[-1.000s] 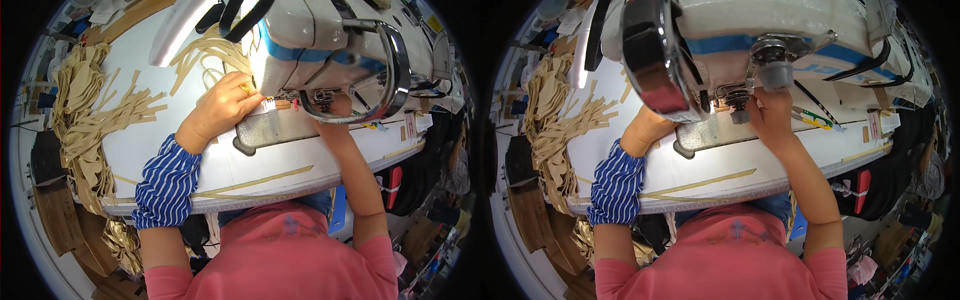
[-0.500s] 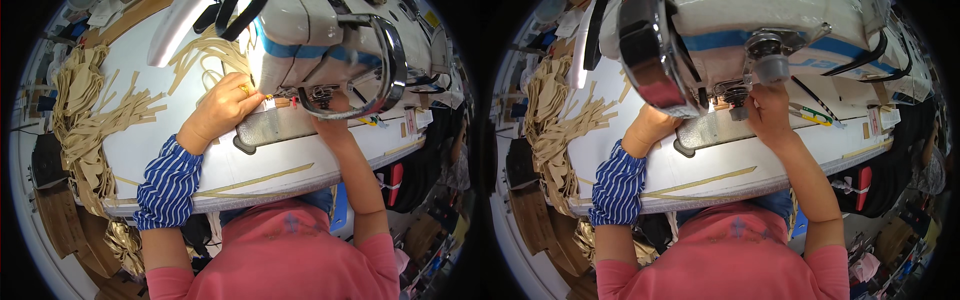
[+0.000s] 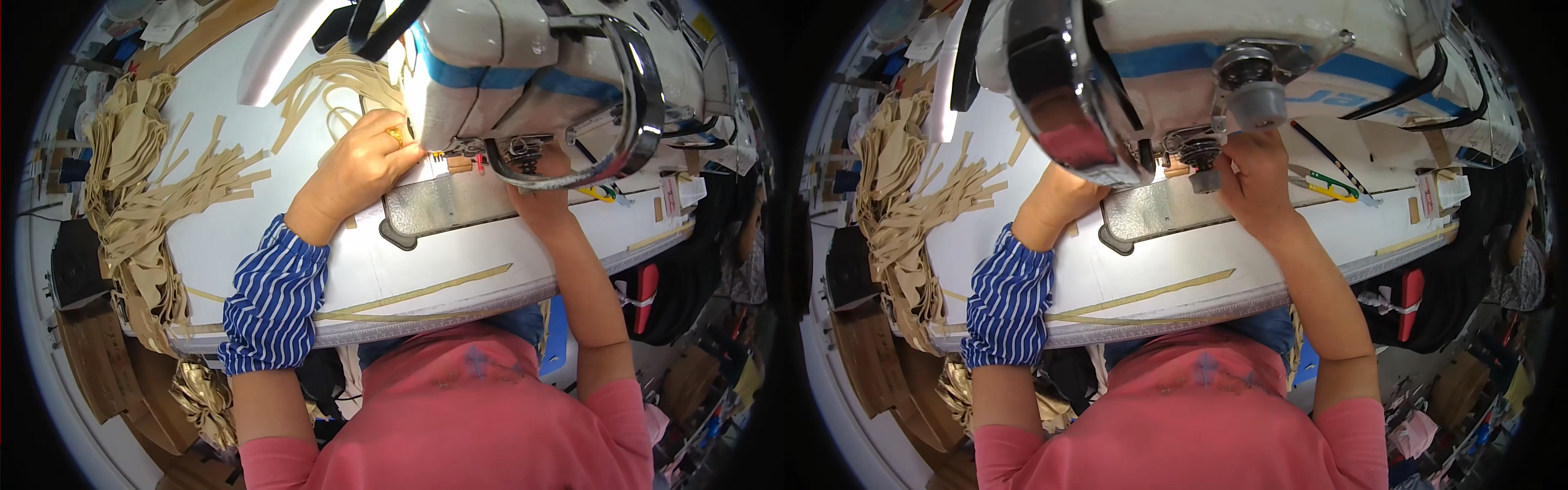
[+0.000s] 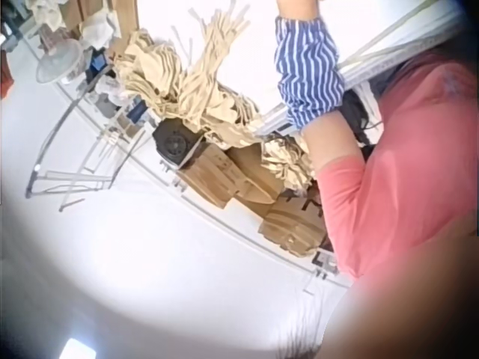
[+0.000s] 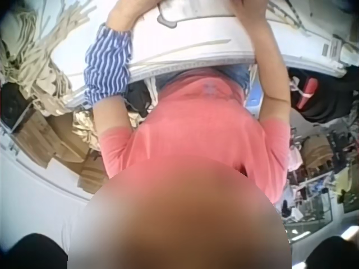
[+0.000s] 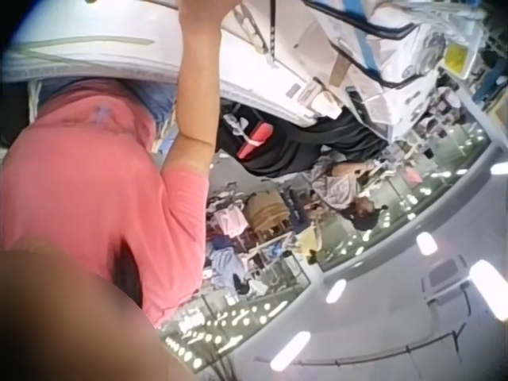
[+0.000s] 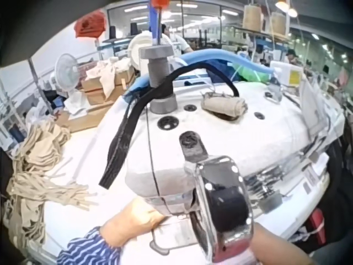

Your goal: Sewing fabric strips using an industrial sewing machine on a production floor.

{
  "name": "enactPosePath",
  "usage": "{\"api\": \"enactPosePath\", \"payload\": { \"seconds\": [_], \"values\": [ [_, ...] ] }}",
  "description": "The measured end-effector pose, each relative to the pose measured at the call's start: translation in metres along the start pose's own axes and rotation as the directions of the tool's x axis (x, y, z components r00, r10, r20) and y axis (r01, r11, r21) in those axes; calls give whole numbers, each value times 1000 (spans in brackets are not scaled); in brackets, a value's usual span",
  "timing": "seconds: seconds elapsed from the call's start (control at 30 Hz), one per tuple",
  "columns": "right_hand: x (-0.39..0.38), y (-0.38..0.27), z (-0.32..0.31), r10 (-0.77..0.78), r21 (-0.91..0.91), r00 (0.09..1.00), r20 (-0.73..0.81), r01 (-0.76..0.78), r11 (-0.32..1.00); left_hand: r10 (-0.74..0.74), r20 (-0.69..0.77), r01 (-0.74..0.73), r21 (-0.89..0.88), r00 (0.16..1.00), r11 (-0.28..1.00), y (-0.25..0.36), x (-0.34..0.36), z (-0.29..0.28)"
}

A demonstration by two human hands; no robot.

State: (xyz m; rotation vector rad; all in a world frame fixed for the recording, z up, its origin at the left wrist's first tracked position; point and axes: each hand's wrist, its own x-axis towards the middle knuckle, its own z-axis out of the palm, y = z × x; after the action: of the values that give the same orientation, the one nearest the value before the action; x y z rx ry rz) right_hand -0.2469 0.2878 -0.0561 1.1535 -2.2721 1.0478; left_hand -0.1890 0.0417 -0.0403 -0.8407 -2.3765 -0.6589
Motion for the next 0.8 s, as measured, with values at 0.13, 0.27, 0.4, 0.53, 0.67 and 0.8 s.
{"api": "enactPosePath", "payload": {
  "seconds": [0.13, 0.27, 0.4, 0.53, 0.67, 0.8],
  "values": [
    [-4, 0, 2, 12, -62, 1000, 1, -12, 998, -7, -20, 8, 4, 1000, 1000, -3, -2, 1],
    [-8, 6, 7, -32, -155, 998, -49, 24, 988, -9, 3, 9, 27, 1000, 1000, -6, -2, 3],
    [-7, 11, 7, -35, -185, 998, -49, 25, 982, 20, 9, -21, 54, 1000, 998, -10, 1, 6],
    [1, 5, 8, 124, -99, 989, 80, -115, 988, 70, -49, -65, 99, 996, 993, -12, -3, 1],
    [-14, 18, 19, 190, -147, 969, 160, -166, 975, 6, 30, -16, 367, 1000, 930, -9, -3, -13],
    [-24, 43, 21, 195, 207, 981, -13, -188, 960, -418, 85, 329, 484, 905, 811, -31, 5, -27]
  ]
}}
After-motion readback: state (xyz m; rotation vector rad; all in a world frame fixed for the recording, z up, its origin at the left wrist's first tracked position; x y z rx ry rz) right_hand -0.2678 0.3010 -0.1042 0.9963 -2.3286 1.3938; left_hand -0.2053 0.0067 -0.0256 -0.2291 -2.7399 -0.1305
